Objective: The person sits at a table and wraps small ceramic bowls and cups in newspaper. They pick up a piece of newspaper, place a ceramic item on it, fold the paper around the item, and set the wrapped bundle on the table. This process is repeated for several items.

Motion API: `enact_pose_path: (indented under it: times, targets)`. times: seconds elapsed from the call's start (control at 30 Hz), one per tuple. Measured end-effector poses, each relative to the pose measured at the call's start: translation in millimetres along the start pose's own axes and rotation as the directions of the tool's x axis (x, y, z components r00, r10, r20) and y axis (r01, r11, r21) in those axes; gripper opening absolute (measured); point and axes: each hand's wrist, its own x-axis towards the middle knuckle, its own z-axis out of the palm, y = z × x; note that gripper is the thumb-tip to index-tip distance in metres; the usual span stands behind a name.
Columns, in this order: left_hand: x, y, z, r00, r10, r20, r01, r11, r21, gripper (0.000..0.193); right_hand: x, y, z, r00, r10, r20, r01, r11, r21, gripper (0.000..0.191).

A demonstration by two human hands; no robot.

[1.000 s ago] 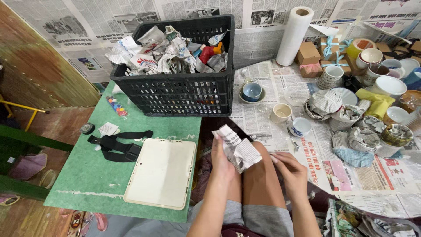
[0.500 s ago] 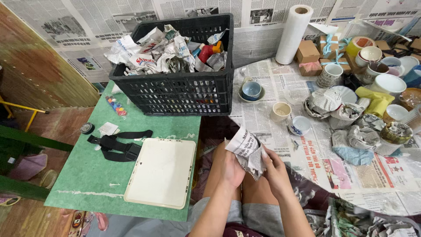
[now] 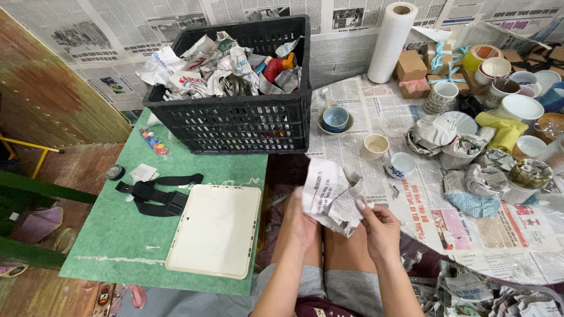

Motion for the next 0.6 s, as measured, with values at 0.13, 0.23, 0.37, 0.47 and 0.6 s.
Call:
enact_pose_path:
  times: [0.13, 0.23, 0.37, 0.47, 0.6]
  targets:
    - [8.7, 3.8, -14.3, 0.917, 0.275, 0.288, -0.358, 0.887, 0.293, 0.045, 1.9, -5.2, -8.2, 0.998, 0.026, -0.053, -0.030, 0.997, -0.064, 0.010]
    - [10.8, 17.3, -14.9, 0.943, 0.181, 0.280, -0.304, 0.810, 0.501, 0.019, 4.2, -7.4, -12.5, 0.996, 0.027, -0.081, -0.031, 0.998, -0.054, 0.009]
    - [3.6, 38.6, -13.9, 0.964, 0.216, 0.152, -0.264, 0.784, 0.561, 0.015, 15.6, -12.1, -25.9, 0.998, -0.025, -0.063, 0.028, 0.998, 0.053, 0.007]
    - [-1.2, 48.8, -14.3, 0.960, 0.274, 0.055, -0.252, 0.761, 0.597, 0.019, 22.4, -12.4, -41.9, 0.990, -0.007, -0.143, 0.020, 0.996, 0.088, 0.010]
    - [-3.8, 52.7, -14.2, 0.948, 0.316, 0.035, -0.257, 0.695, 0.672, 0.024, 29.6, -7.6, -54.9, 0.988, -0.034, -0.149, 0.046, 0.996, 0.076, 0.010]
